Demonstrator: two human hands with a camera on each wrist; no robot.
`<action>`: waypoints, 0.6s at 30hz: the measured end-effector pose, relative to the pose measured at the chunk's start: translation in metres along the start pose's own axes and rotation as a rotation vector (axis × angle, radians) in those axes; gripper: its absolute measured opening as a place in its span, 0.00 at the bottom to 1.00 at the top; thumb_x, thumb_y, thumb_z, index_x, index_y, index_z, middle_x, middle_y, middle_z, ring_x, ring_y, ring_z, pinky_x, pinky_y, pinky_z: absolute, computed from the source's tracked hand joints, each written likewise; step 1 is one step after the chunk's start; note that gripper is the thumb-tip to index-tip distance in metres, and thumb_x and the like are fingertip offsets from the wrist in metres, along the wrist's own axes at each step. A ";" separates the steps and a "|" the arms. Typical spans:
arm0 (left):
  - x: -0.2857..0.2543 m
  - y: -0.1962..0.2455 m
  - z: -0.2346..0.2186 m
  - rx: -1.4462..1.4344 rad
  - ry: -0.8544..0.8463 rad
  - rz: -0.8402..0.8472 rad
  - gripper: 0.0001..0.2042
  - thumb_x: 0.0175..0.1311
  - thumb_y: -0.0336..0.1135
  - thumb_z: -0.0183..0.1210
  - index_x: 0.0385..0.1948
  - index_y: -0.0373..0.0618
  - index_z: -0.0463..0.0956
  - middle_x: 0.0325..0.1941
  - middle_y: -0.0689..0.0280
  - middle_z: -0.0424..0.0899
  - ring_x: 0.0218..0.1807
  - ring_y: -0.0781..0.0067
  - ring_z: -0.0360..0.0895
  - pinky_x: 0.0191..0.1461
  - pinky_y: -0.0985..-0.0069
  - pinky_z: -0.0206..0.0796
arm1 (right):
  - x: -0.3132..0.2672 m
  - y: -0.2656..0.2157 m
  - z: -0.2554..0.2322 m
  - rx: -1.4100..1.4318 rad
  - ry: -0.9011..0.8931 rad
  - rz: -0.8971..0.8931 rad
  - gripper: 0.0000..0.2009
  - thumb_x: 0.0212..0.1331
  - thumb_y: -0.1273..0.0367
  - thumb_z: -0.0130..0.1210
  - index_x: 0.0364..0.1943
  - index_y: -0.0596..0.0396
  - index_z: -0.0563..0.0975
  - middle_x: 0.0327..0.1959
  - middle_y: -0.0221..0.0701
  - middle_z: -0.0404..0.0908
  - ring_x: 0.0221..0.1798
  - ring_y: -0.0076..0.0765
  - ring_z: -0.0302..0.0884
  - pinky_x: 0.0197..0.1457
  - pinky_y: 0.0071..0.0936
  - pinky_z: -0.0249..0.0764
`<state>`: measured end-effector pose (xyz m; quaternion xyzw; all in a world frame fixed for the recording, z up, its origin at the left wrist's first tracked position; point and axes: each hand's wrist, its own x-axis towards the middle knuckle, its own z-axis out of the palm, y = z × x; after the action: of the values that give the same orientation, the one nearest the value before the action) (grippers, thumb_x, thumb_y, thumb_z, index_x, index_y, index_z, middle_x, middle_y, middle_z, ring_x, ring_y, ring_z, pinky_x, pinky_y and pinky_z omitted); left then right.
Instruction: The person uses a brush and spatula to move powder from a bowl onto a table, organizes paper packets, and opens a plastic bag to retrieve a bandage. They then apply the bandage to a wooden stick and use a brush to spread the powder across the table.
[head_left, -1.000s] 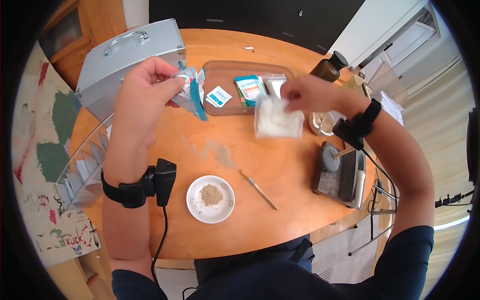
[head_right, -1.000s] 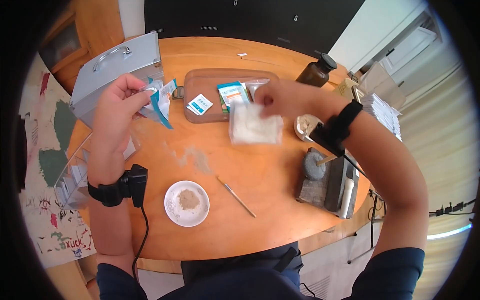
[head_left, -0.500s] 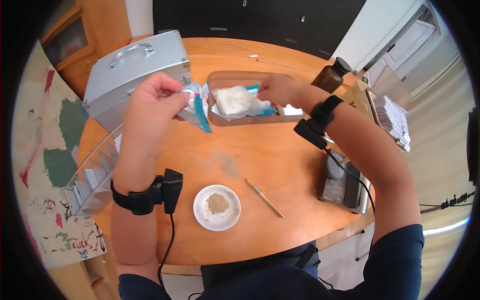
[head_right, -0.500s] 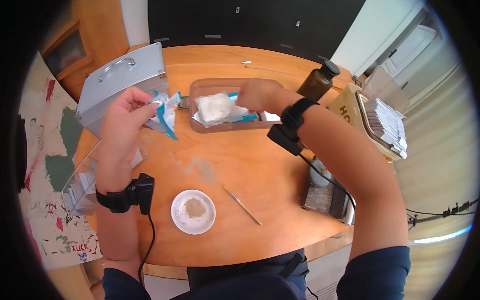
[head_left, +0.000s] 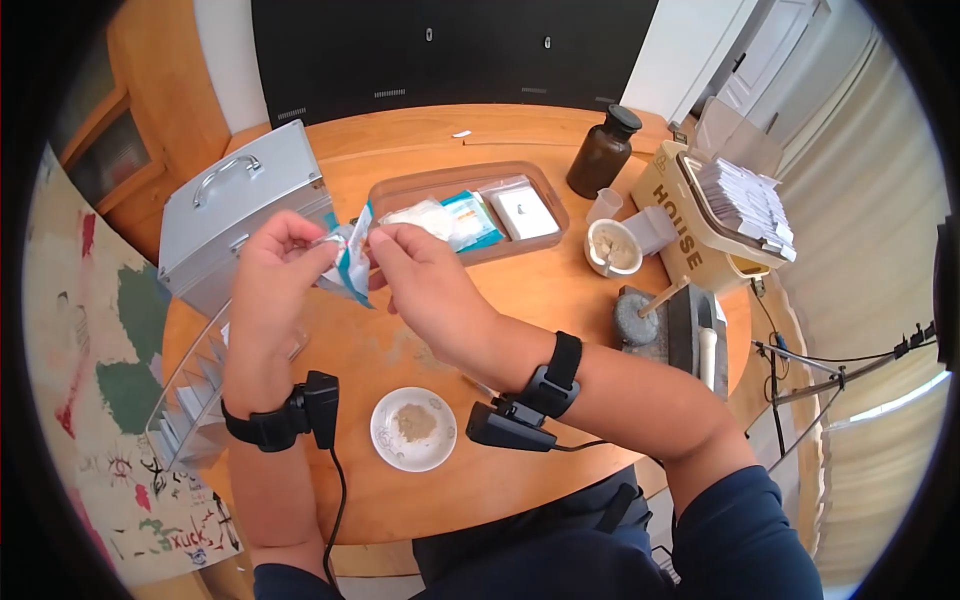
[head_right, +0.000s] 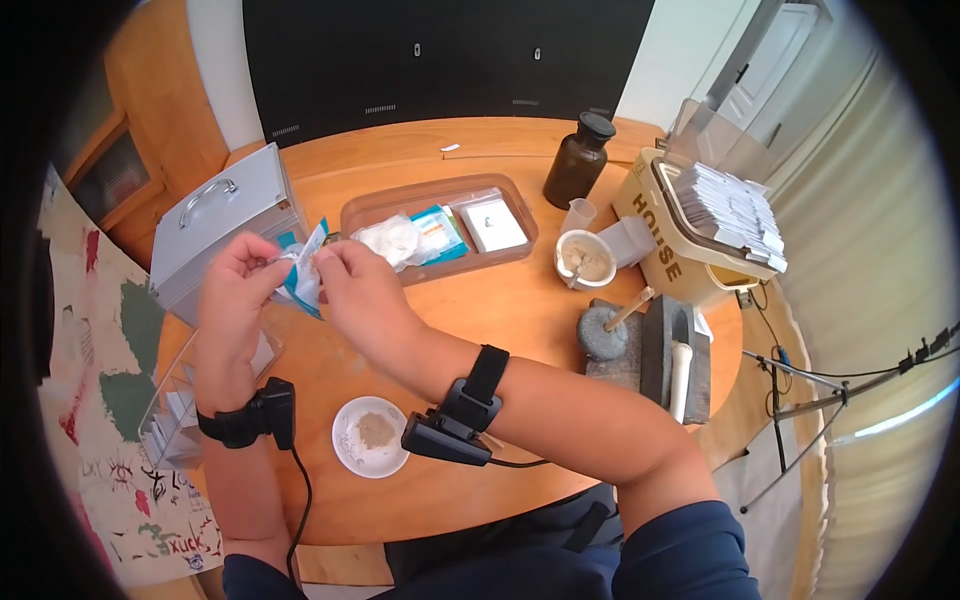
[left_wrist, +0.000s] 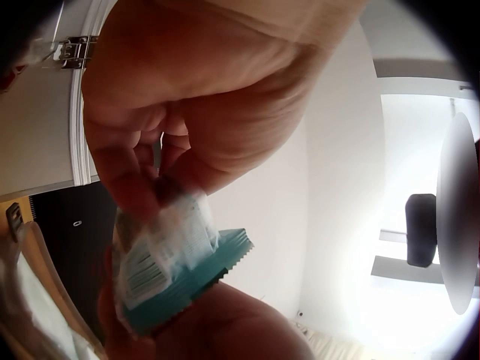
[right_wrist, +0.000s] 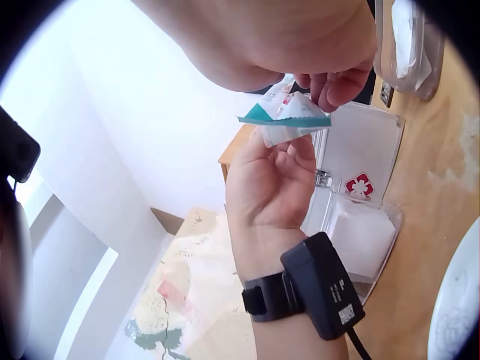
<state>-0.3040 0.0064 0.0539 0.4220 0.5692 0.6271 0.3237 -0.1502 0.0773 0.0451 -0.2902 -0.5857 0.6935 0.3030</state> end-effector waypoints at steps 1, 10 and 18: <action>-0.001 -0.001 0.001 0.006 0.001 -0.001 0.05 0.56 0.23 0.60 0.31 0.43 0.73 0.29 0.71 0.79 0.30 0.86 0.74 0.34 0.87 0.64 | 0.000 0.003 0.000 0.006 -0.002 0.000 0.13 0.68 0.62 0.49 0.44 0.57 0.74 0.36 0.26 0.77 0.35 0.20 0.72 0.36 0.19 0.69; 0.001 -0.015 0.012 -0.041 -0.168 -0.030 0.06 0.56 0.21 0.59 0.32 0.40 0.72 0.30 0.68 0.80 0.31 0.83 0.77 0.33 0.84 0.68 | 0.008 0.021 -0.019 0.058 -0.018 -0.228 0.10 0.65 0.64 0.53 0.43 0.56 0.75 0.36 0.24 0.77 0.38 0.18 0.72 0.40 0.18 0.69; -0.001 -0.005 0.012 0.060 -0.104 -0.056 0.07 0.55 0.21 0.60 0.32 0.43 0.72 0.30 0.70 0.79 0.31 0.84 0.76 0.33 0.86 0.65 | 0.078 0.022 -0.142 -1.489 0.295 -0.052 0.16 0.56 0.61 0.55 0.37 0.62 0.80 0.37 0.45 0.82 0.43 0.46 0.81 0.45 0.37 0.76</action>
<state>-0.2926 0.0114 0.0489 0.4474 0.5816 0.5776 0.3577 -0.0953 0.2239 -0.0005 -0.4940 -0.8591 0.0619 0.1185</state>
